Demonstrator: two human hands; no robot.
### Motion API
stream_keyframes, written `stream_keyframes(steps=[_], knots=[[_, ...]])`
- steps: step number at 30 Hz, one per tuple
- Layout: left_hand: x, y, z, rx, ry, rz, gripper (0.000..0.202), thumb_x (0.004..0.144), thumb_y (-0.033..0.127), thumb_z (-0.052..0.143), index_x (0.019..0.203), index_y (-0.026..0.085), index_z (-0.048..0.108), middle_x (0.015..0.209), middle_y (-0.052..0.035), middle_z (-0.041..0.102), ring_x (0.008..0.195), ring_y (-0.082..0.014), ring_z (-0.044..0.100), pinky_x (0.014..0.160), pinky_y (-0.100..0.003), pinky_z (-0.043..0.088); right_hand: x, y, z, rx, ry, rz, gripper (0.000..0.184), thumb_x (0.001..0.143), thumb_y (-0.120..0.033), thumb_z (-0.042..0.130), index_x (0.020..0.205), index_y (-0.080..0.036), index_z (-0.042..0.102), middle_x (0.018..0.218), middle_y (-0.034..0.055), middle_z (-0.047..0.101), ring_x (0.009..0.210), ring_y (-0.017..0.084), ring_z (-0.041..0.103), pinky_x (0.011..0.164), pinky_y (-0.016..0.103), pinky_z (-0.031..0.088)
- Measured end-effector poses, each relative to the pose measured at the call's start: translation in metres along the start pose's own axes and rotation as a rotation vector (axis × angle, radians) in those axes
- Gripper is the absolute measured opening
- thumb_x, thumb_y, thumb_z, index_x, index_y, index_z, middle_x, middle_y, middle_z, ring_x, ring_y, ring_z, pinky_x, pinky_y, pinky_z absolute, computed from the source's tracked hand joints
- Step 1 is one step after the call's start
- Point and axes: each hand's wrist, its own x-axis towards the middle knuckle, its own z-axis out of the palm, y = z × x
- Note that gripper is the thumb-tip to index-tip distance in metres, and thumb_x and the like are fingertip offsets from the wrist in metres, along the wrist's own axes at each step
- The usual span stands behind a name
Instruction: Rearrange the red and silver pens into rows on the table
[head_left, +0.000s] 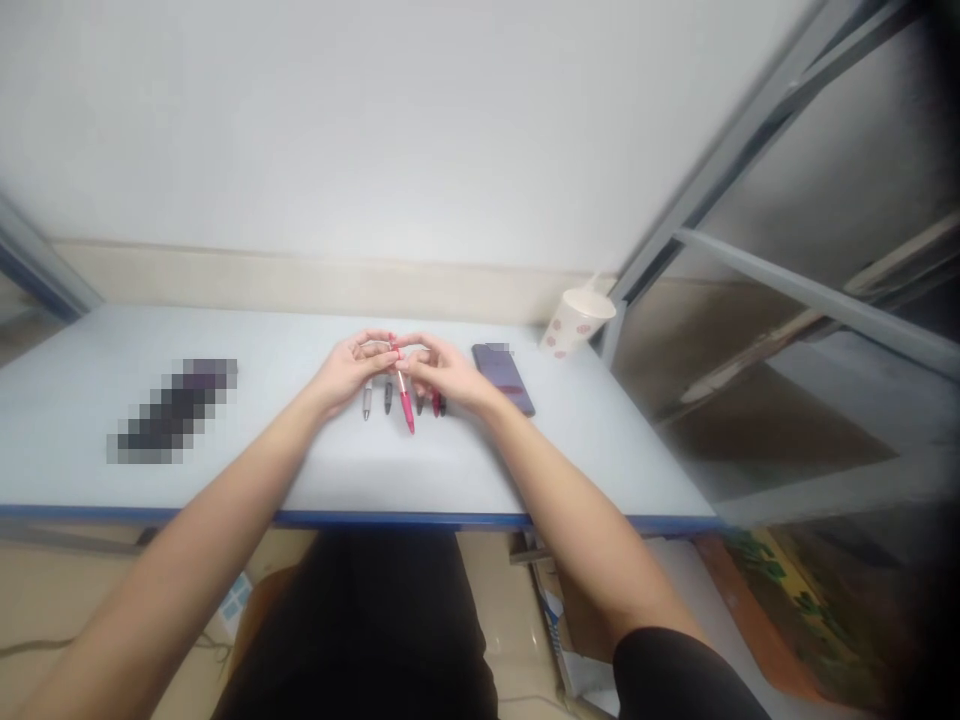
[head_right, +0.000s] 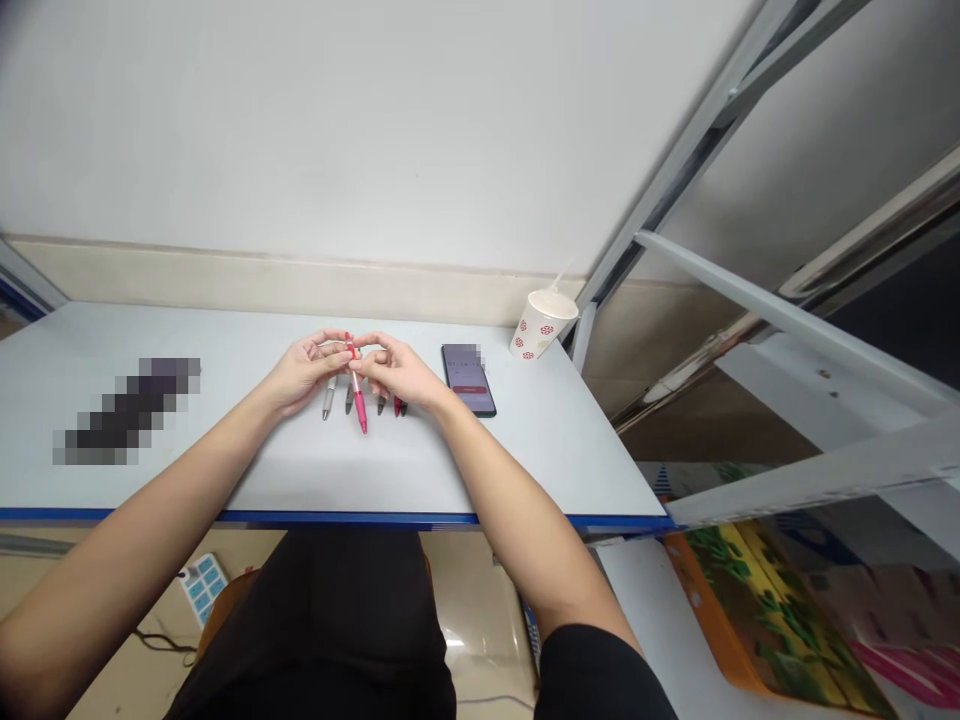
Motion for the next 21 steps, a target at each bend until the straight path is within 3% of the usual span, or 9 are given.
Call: stream_keyframes(steps=[5, 9, 11, 14, 17, 21], knots=[[0.001, -0.004, 0.001, 0.125, 0.017, 0.068, 0.057, 0.07, 0.037, 0.096, 0.117, 0.013, 0.076, 0.109, -0.0118, 0.077, 0.091, -0.0217, 0.075, 0.091, -0.039, 0.059, 0.0, -0.003, 0.001, 0.031, 0.049, 0.002, 0.046, 0.088, -0.035, 0.073, 0.13, -0.022, 0.056, 0.071, -0.0064, 0.061, 0.054, 0.012, 0.057, 0.046, 0.023, 0.044], [0.002, -0.007, 0.001, 0.313, -0.017, 0.113, 0.054, 0.083, 0.042, 0.084, 0.128, 0.013, 0.076, 0.115, -0.0135, 0.077, 0.095, -0.0224, 0.072, 0.09, -0.038, 0.056, 0.004, 0.0, -0.007, 0.053, 0.145, -0.035, 0.046, 0.079, -0.026, 0.071, 0.123, -0.022, 0.058, 0.07, -0.0077, 0.057, 0.058, 0.012, 0.056, 0.055, 0.026, 0.047], [0.001, -0.008, -0.001, 0.506, 0.043, 0.165, 0.047, 0.091, 0.043, 0.075, 0.128, 0.014, 0.076, 0.108, -0.0116, 0.077, 0.089, -0.0214, 0.069, 0.086, -0.036, 0.055, 0.006, 0.003, -0.014, 0.072, 0.225, -0.05, 0.052, 0.076, -0.023, 0.069, 0.127, -0.022, 0.057, 0.072, -0.0079, 0.057, 0.06, 0.012, 0.053, 0.059, 0.027, 0.047], [0.0, -0.008, -0.003, 0.853, 0.179, 0.209, 0.032, 0.096, 0.038, 0.065, 0.113, 0.015, 0.078, 0.086, -0.0062, 0.072, 0.078, -0.0204, 0.064, 0.078, -0.034, 0.05, 0.008, 0.008, -0.026, 0.086, 0.325, -0.073, 0.057, 0.074, -0.022, 0.066, 0.13, -0.021, 0.058, 0.071, -0.0092, 0.052, 0.061, 0.011, 0.047, 0.06, 0.027, 0.044], [-0.003, -0.006, 0.001, 1.133, 0.237, 0.108, 0.024, 0.097, 0.041, 0.064, 0.098, 0.019, 0.074, 0.073, -0.003, 0.066, 0.073, -0.022, 0.063, 0.071, -0.033, 0.044, 0.009, 0.012, -0.034, 0.06, 0.377, -0.052, 0.05, 0.073, -0.023, 0.064, 0.122, -0.02, 0.062, 0.069, -0.0099, 0.048, 0.06, 0.011, 0.043, 0.061, 0.027, 0.041], [-0.008, -0.005, 0.013, 1.346, 0.184, -0.05, 0.029, 0.096, 0.051, 0.067, 0.095, 0.022, 0.068, 0.074, -0.0052, 0.068, 0.075, -0.0268, 0.067, 0.069, -0.033, 0.041, 0.009, 0.015, -0.037, 0.043, 0.407, -0.03, 0.054, 0.072, -0.024, 0.065, 0.125, -0.022, 0.059, 0.071, -0.0096, 0.049, 0.06, 0.011, 0.043, 0.06, 0.027, 0.041]])
